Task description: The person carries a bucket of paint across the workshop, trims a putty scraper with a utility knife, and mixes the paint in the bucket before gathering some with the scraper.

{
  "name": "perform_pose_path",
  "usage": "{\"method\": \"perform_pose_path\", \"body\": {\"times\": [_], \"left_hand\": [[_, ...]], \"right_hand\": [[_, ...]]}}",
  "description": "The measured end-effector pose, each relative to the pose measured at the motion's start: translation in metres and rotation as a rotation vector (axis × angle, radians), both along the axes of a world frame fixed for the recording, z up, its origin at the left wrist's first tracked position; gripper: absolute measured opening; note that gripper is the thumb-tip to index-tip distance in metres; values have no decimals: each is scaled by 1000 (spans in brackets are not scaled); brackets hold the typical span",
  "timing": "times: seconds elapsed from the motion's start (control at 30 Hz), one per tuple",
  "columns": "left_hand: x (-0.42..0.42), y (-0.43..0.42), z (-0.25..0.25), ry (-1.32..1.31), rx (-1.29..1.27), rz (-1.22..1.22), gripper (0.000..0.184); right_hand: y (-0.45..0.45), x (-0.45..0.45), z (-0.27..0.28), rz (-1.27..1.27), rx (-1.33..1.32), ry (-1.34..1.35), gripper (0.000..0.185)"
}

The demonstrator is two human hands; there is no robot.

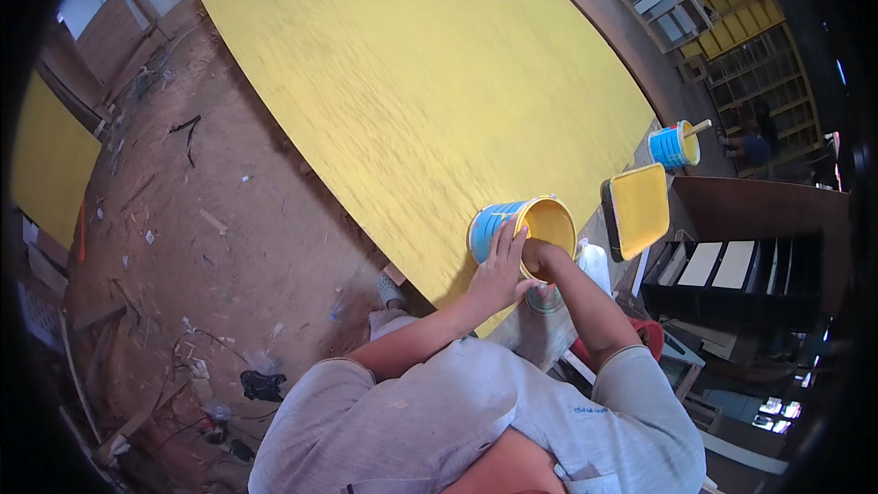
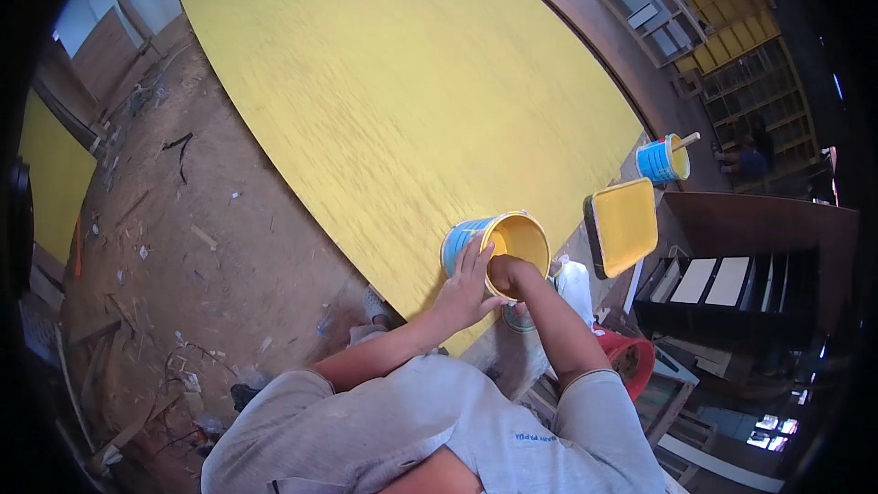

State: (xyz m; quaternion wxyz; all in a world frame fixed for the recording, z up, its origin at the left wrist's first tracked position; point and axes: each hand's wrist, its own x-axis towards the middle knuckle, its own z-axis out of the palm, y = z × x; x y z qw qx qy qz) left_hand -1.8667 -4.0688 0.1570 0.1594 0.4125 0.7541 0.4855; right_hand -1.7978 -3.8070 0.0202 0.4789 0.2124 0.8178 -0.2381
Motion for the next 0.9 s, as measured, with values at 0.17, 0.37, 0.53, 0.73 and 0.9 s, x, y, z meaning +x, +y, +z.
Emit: {"method": "perform_pose_path", "body": {"times": [0.17,0.37,0.53,0.73,0.9], "left_hand": [[-1,1,0,12,19,-9,110],[-1,1,-1,14,51,-22,111],[-4,1,-2,5,57,-39,111],[-6,0,-5,23,44,-57,112],[-8,-1,-8,27,34,-67,113]], "right_hand": [[31,20,-55,-40,-168,146,19],[47,32,-91,-180,-403,190,21],[26,33,-61,-978,-503,95,24],[-3,16,-21,-105,-145,185,32],[-34,-19,47,92,-13,103,36]]}}
